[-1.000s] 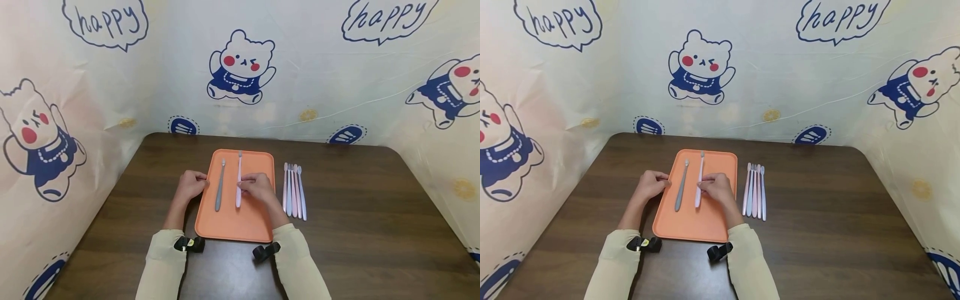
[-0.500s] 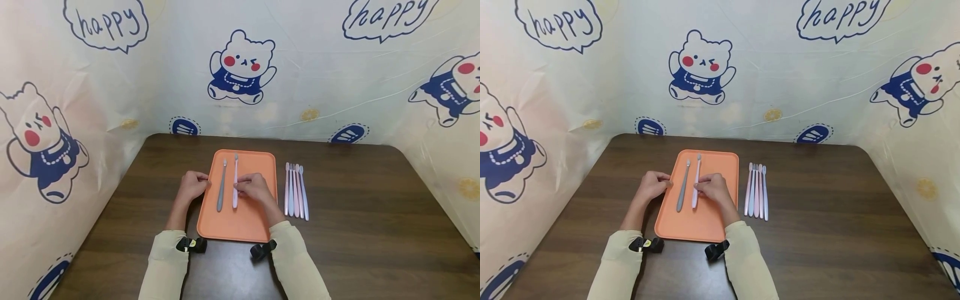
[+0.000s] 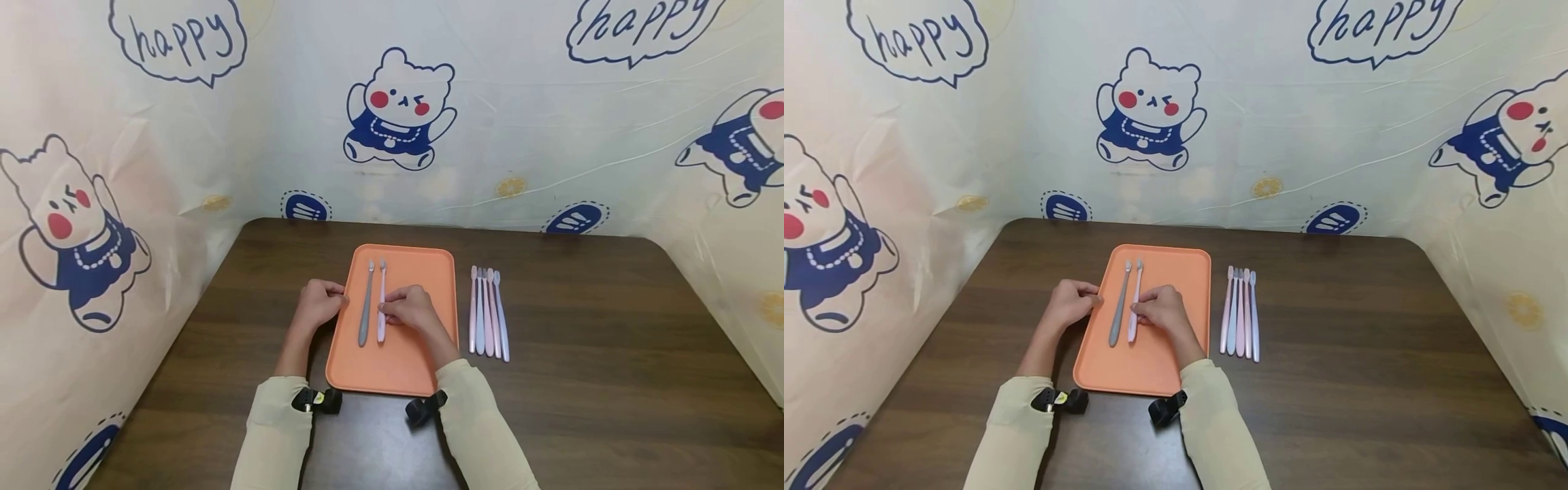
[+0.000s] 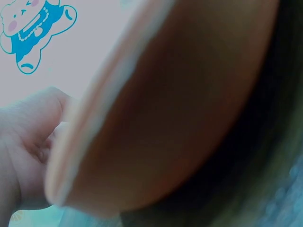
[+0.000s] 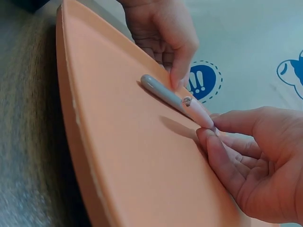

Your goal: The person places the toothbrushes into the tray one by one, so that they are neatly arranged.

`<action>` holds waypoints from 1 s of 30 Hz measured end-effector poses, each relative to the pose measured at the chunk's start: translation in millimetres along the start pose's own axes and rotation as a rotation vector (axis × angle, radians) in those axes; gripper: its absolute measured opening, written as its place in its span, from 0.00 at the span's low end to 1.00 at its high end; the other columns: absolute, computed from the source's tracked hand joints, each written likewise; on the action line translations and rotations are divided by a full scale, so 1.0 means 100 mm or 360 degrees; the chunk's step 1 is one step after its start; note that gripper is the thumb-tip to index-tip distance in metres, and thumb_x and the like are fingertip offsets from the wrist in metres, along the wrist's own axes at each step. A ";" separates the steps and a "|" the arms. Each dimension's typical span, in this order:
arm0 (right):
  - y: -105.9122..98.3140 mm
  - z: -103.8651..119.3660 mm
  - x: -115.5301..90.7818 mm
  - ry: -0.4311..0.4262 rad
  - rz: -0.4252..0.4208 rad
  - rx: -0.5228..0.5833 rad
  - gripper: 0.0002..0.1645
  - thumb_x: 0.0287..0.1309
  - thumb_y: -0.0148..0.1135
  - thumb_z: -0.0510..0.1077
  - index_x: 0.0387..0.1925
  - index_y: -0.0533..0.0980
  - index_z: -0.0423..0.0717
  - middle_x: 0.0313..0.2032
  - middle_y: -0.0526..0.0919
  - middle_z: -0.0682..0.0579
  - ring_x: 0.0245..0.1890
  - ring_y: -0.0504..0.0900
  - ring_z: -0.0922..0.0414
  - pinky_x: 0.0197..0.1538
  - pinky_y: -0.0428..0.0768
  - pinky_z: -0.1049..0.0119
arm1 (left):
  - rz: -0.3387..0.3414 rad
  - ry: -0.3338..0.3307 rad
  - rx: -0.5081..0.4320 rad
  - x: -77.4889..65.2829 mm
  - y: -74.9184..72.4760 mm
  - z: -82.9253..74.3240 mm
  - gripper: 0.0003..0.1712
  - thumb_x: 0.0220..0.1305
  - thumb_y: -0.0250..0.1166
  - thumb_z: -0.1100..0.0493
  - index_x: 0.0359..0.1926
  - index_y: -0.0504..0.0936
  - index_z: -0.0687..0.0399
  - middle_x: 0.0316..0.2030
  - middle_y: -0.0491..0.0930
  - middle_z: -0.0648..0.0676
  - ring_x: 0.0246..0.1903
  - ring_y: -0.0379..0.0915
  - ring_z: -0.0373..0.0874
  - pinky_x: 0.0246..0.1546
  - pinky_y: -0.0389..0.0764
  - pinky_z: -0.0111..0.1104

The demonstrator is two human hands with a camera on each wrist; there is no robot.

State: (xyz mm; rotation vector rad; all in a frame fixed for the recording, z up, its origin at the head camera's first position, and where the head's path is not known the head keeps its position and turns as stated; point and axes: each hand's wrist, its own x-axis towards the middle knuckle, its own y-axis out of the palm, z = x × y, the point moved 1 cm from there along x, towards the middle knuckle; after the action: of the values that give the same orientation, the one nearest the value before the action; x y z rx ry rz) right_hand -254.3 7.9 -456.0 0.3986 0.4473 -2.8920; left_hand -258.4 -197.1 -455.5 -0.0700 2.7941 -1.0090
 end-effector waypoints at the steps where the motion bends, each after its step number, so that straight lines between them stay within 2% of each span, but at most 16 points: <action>1: 0.00 0.00 0.00 0.0001 -0.0005 -0.0008 0.14 0.59 0.71 0.36 0.45 0.84 0.32 0.36 0.90 0.38 0.21 0.82 0.65 0.30 0.84 0.72 | 0.0000 0.0002 -0.0002 0.00 0.00 -0.01 0.17 0.60 0.63 0.61 0.49 0.88 0.63 0.45 0.88 0.63 0.40 0.82 0.49 0.42 0.82 0.37; 9: 0.04 0.04 0.00 0.0002 0.0011 -0.0060 0.13 0.56 0.72 0.36 0.42 0.84 0.33 0.31 0.90 0.41 0.19 0.82 0.64 0.27 0.83 0.71 | -0.0004 -0.0034 -0.0001 0.00 0.00 -0.02 0.17 0.61 0.64 0.61 0.49 0.88 0.63 0.44 0.88 0.63 0.38 0.83 0.48 0.38 0.81 0.33; 18: 0.05 0.01 -0.02 -0.0001 -0.0039 -0.0106 0.10 0.55 0.73 0.36 0.39 0.84 0.35 0.29 0.89 0.43 0.19 0.82 0.64 0.25 0.82 0.72 | 0.0034 -0.0063 -0.0008 0.00 0.02 -0.04 0.17 0.64 0.64 0.60 0.50 0.88 0.62 0.46 0.88 0.63 0.39 0.83 0.48 0.41 0.82 0.35; 25: 0.05 0.00 -0.04 -0.0054 -0.0047 -0.0112 0.10 0.55 0.73 0.36 0.39 0.83 0.34 0.26 0.88 0.45 0.17 0.81 0.63 0.25 0.82 0.72 | 0.0021 -0.0027 -0.0003 -0.02 0.02 -0.03 0.17 0.63 0.64 0.61 0.49 0.88 0.64 0.45 0.88 0.64 0.40 0.82 0.49 0.41 0.82 0.36; 30: 0.04 0.01 -0.07 -0.0076 -0.0065 -0.0138 0.11 0.56 0.72 0.38 0.40 0.83 0.36 0.24 0.86 0.48 0.18 0.81 0.63 0.24 0.80 0.74 | 0.0020 -0.0039 -0.0006 -0.02 0.02 -0.03 0.18 0.63 0.64 0.61 0.51 0.87 0.65 0.46 0.87 0.64 0.41 0.83 0.50 0.41 0.83 0.36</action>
State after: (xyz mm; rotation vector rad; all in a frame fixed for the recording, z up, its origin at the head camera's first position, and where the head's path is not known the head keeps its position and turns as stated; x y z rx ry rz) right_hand -247.3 5.2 -454.3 0.3095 0.5771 -2.9017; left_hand -257.0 -193.1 -453.9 -0.0652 2.7709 -0.9930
